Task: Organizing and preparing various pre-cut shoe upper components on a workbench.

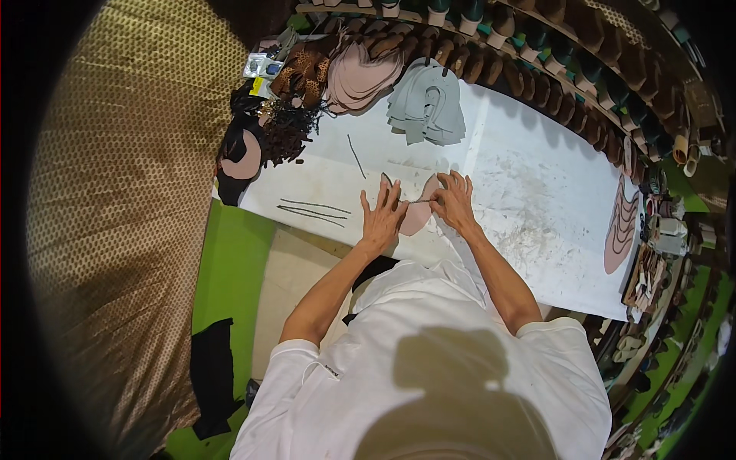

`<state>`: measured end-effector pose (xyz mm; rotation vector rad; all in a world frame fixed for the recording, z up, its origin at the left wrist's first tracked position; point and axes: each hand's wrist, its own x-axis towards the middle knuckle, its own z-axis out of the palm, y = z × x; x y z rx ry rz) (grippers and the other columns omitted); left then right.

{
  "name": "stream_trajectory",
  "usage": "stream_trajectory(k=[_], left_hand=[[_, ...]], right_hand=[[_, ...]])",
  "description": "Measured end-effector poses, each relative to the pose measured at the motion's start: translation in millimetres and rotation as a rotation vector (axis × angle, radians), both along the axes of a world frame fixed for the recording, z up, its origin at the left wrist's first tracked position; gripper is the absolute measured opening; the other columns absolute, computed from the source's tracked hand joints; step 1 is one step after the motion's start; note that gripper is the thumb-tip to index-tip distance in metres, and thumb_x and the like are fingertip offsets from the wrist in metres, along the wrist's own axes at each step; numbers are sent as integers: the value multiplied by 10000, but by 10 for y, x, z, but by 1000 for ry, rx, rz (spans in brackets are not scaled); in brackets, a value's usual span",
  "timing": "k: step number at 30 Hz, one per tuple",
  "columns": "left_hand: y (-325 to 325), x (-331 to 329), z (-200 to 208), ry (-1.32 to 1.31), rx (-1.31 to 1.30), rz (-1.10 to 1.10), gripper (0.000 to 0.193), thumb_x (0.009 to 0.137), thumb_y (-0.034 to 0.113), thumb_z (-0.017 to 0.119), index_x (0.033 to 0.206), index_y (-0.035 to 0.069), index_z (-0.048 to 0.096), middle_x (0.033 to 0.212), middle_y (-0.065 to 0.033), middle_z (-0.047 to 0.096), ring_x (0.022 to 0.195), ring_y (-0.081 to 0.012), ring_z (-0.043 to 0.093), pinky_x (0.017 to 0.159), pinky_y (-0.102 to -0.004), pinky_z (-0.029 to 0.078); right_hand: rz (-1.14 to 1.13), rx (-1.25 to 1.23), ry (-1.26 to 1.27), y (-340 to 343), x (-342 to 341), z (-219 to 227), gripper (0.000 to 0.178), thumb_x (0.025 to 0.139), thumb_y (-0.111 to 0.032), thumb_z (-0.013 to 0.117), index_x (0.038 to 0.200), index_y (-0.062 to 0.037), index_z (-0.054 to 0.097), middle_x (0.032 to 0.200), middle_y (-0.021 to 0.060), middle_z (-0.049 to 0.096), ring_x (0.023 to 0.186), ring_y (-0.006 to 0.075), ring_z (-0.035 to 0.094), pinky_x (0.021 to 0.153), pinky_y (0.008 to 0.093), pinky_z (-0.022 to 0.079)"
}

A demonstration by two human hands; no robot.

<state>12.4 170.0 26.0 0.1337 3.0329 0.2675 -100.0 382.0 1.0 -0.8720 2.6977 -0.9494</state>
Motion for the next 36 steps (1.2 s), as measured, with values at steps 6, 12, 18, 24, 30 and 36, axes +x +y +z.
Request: stream_trajectory(k=[6,12,18,24,30,36], left_hand=[[39,24,-24,40,136,42,475,901,100,704,1348,253,659,1757,-116,170,1622,-388,75,1121,-825,112],[121,45,-113,-14,153,77,462,910,96,685,1344,252,658,1758,-117,167,1622,-404,50,1117,-836,104],[163,-39,-21,-35,167,83,402,902,101,676,1280,237,697,1752,-121,183,1614,-412,75,1117,-834,108],[242,-21,-58,-18,195,128,457,860,110,681,1296,246,699,1750,-120,187,1606,-403,104,1121,-826,106],[296,3,-130,-68,178,149,555,843,122,689,1386,230,654,1755,-117,162,1609,-391,96,1132,-824,95],[331,25,-211,-3,94,108,553,864,164,683,1411,203,615,1743,-135,187,1587,-411,174,1103,-830,124]], right_hand=[[31,14,-2,-23,-58,-10,96,776,-184,763,811,-95,766,1449,134,565,1473,426,361,1233,672,131],[49,17,-8,-50,-128,11,97,771,-184,754,808,-96,768,1447,142,561,1474,425,361,1231,677,136],[58,38,-10,-71,-166,-9,88,766,-172,749,803,-96,774,1448,147,564,1475,421,362,1229,679,141],[78,50,-5,-91,-202,-25,94,768,-174,749,820,-104,783,1449,149,567,1477,415,365,1235,674,141],[96,39,1,-118,-257,-17,95,774,-168,745,837,-113,789,1439,146,574,1477,410,370,1237,673,138],[114,43,-7,-151,-281,28,91,775,-161,751,848,-126,793,1431,142,578,1474,413,373,1237,673,135]])
